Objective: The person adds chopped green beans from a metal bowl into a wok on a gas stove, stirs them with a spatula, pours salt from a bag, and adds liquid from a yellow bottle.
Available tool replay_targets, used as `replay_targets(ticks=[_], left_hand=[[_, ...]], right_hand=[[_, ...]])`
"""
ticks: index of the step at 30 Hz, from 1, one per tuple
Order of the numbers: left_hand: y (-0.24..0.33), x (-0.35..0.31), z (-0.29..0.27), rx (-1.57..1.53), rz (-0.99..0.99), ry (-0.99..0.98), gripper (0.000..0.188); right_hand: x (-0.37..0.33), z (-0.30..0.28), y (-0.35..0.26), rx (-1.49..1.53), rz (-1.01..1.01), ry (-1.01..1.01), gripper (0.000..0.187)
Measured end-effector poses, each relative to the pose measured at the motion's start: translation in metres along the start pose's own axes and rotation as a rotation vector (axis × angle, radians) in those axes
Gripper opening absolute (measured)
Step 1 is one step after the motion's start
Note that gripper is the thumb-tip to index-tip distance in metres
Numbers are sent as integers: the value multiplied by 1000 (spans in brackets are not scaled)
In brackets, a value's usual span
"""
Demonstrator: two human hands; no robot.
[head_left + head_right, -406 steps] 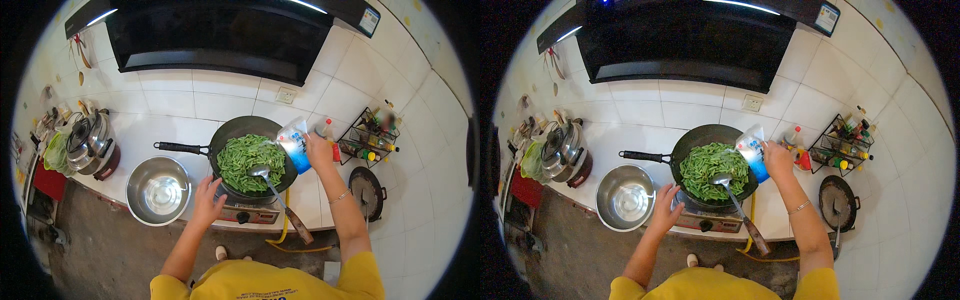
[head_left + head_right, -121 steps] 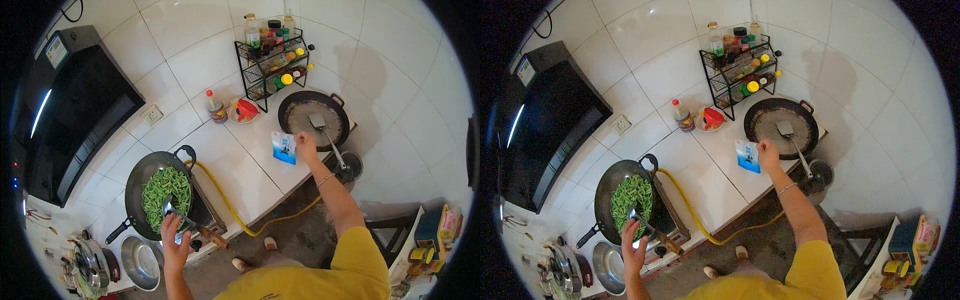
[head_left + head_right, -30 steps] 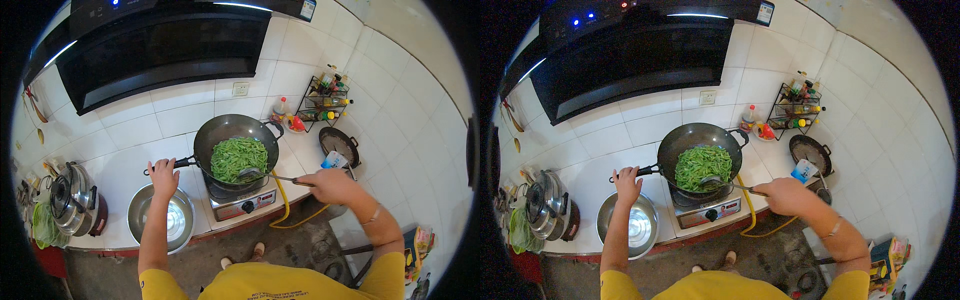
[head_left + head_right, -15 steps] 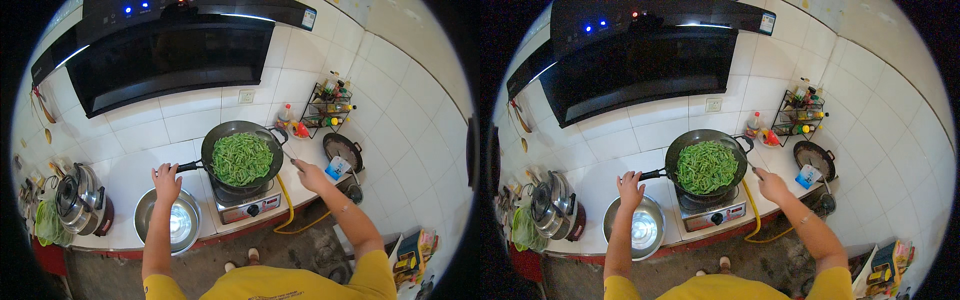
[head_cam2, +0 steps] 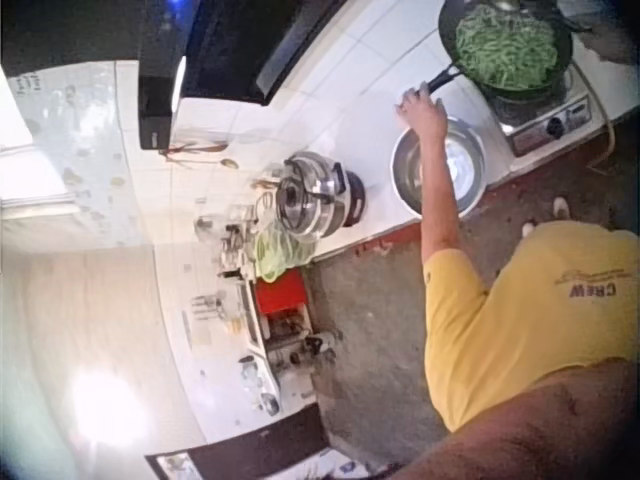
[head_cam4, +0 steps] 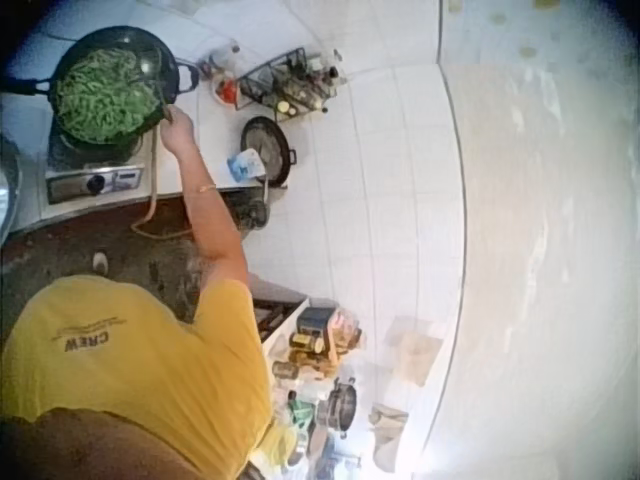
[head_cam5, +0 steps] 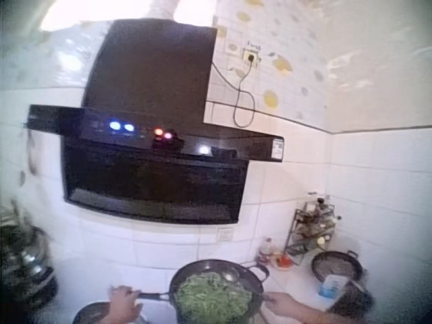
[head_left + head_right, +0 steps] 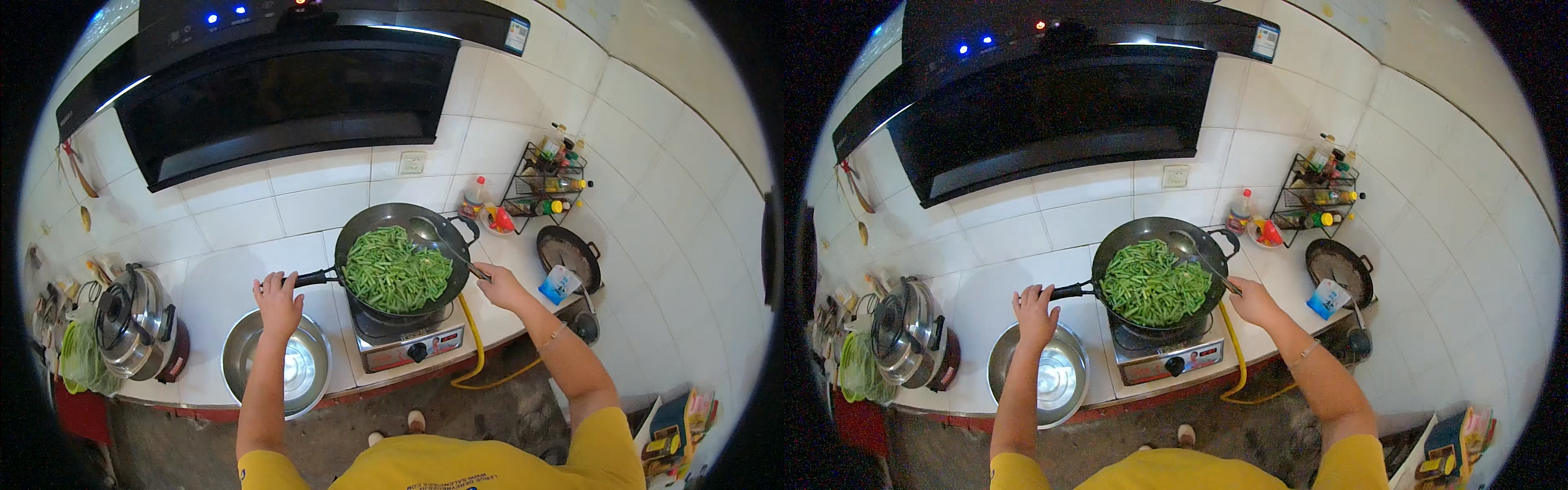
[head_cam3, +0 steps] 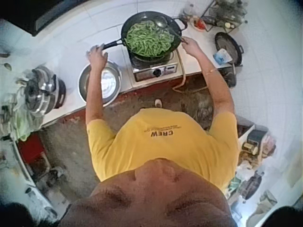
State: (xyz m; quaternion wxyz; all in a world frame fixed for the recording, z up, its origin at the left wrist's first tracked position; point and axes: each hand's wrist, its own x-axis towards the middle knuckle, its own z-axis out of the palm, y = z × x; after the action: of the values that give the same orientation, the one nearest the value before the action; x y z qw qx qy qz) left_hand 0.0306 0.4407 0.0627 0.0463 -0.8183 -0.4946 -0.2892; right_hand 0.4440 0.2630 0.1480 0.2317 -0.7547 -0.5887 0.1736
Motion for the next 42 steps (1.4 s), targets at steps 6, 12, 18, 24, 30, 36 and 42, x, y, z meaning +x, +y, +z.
replay_targets(ticks=[6,12,18,24,30,36,42], left_hand=[[0,2,-1,10,25,28,51],[-5,-2,3,22,-14,41,53],[-1,3,3,19,-8,16,49],[-3,5,5,26,-13,7,50],[0,7,8,-3,-32,-2,48],[-1,7,1,-2,-14,5,49],[-9,-9,-9,52,13,13,53]], right_hand=[[34,33,-25,460,218,-222,48],[-25,12,-85,-594,-364,-177,44],[-87,-55,-80,-656,-325,-184,44],[-107,-113,-93,-287,-247,-228,39],[-92,-45,-90,-606,-76,-359,42],[-47,-16,-47,-599,-130,-62,40],[-53,-34,-38,-402,-18,29,42]])
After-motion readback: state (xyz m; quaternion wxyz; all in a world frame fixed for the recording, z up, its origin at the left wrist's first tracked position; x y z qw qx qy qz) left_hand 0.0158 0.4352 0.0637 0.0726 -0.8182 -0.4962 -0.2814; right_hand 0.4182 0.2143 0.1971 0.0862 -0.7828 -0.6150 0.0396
